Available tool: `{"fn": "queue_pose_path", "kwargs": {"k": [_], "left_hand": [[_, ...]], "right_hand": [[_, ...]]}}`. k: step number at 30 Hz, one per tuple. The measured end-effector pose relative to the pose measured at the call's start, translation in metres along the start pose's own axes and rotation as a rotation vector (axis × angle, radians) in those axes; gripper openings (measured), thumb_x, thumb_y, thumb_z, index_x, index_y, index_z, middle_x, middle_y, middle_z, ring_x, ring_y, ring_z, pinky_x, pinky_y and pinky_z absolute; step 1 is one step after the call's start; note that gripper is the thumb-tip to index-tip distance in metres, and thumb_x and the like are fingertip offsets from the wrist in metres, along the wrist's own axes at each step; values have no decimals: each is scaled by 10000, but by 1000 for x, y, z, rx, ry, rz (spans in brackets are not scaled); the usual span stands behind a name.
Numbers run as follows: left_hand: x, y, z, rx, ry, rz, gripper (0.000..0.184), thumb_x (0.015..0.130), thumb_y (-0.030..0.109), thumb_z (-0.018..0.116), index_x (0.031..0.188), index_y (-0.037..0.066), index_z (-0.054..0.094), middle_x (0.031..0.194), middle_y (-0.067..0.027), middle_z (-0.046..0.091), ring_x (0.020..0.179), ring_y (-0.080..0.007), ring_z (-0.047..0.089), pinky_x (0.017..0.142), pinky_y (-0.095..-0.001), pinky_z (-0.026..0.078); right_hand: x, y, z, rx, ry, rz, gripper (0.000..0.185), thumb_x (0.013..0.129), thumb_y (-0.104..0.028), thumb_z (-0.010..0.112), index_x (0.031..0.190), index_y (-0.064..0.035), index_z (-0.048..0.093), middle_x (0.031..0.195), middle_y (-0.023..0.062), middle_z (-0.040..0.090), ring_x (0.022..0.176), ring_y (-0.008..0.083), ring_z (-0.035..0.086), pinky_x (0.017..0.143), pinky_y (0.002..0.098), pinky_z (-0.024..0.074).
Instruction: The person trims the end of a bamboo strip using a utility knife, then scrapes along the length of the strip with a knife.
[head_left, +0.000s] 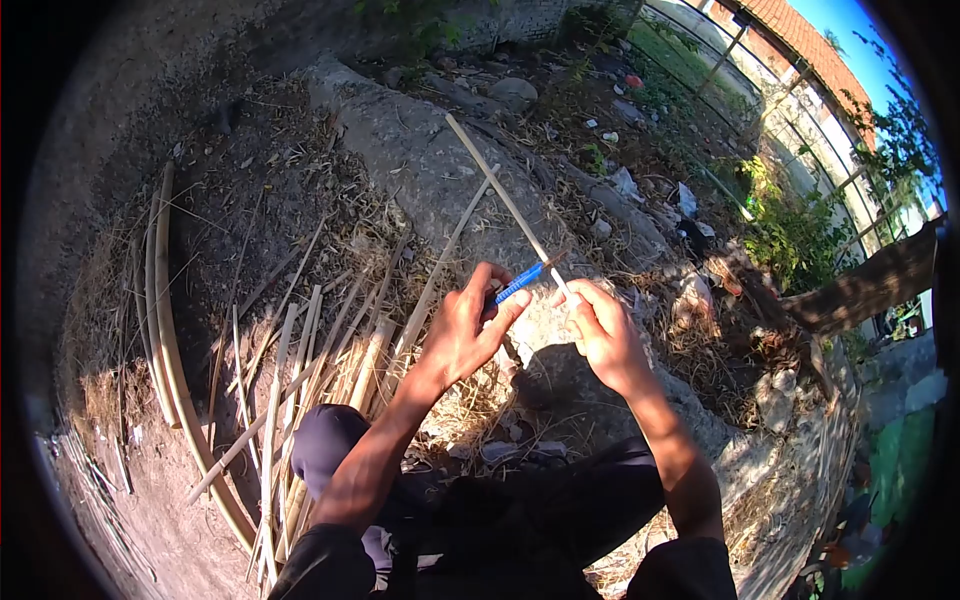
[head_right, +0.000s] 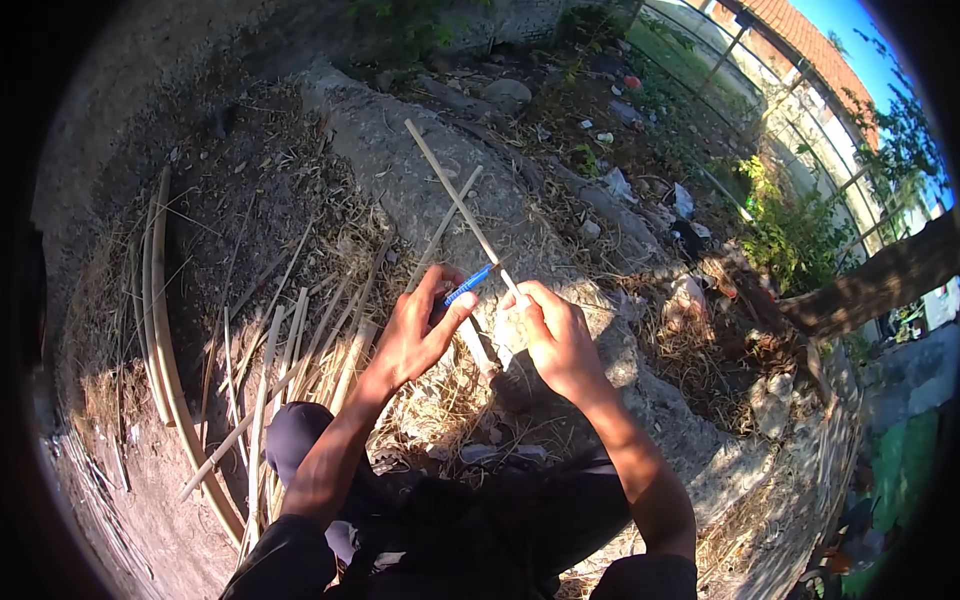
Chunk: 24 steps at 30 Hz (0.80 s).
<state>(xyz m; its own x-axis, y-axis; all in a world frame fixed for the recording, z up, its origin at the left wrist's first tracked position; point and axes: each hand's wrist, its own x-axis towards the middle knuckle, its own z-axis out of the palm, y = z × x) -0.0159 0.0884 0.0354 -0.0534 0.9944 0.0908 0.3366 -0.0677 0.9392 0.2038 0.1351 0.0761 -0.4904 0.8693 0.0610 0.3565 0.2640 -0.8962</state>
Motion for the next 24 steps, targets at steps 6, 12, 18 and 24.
{"fn": "queue_pose_path", "kwargs": {"k": [6, 12, 18, 24], "left_hand": [[4, -13, 3, 207, 4, 109, 363, 1127, 349, 550, 1104, -11, 512, 690, -240, 591, 639, -415, 628, 629, -524, 473], [8, -13, 3, 214, -86, 41, 386, 1120, 392, 560, 1085, 12, 506, 671, -244, 588, 643, -454, 621, 632, -530, 464], [10, -40, 17, 481, 110, 276, 349, 1098, 352, 609, 1094, 12, 530, 634, -223, 593, 605, -448, 630, 577, -543, 466], [9, -43, 11, 540, 190, 473, 304, 1093, 298, 623, 1111, 6, 541, 597, -206, 570, 548, -429, 608, 523, -530, 449]], "right_hand": [[1, 3, 0, 54, -24, 26, 257, 1150, -172, 453, 1097, -16, 650, 814, 57, 672, 746, 138, 632, 726, 323, 521], [1, 6, 3, -19, -36, 23, 204, 1128, -105, 447, 1122, -13, 629, 843, 128, 701, 764, 239, 698, 738, 376, 534], [-1, -1, 9, -206, -25, 98, 170, 1122, -81, 441, 1106, -29, 602, 900, 191, 719, 834, 366, 741, 762, 435, 547], [-9, 4, 16, -290, 32, -126, 164, 1130, -123, 463, 1206, -54, 591, 850, 169, 659, 757, 365, 669, 727, 438, 508]]}}
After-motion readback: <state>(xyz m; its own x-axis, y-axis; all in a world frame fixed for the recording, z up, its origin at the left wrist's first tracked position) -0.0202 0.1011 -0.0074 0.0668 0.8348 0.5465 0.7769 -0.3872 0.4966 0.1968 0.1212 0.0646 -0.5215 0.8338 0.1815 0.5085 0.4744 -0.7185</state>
